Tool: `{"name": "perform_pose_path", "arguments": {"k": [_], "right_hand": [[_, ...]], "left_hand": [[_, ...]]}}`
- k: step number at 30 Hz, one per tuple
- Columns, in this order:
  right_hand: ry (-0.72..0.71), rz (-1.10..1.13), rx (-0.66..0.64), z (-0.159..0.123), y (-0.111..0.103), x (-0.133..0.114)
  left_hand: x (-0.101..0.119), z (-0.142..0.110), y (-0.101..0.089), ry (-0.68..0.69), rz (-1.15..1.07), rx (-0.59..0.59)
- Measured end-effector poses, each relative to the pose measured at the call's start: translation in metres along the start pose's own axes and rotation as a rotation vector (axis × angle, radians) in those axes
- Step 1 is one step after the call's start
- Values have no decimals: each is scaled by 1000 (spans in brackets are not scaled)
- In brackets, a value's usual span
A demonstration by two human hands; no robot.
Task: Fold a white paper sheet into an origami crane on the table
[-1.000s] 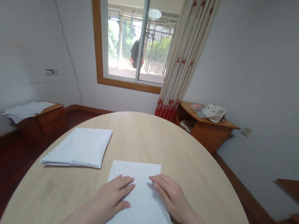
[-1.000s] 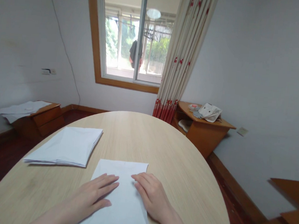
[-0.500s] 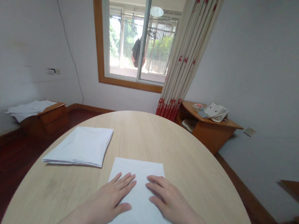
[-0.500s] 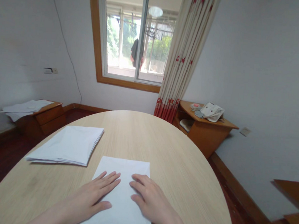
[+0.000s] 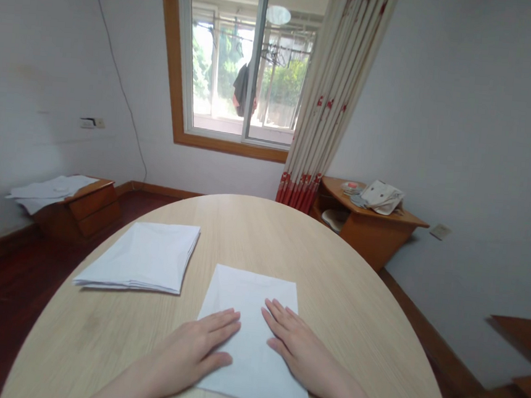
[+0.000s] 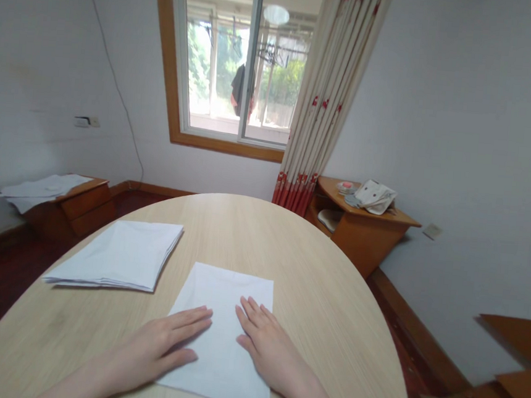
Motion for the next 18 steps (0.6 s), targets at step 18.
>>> {"name": "perform_pose_path", "arguments": {"k": [18], "right_hand": [[-194, -33, 114, 0, -7, -18]], "left_hand": [[6, 1, -1, 57, 31, 25]]}}
Point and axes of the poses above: each hand's wrist, its own z-axis towards the middle knuckle, its own y-axis out of the palm, x = y × z, the point moved 4 cm from there along z, towards the middle knuckle, and after that the axes turned 3 degrees about z, right-handed, at the moved point
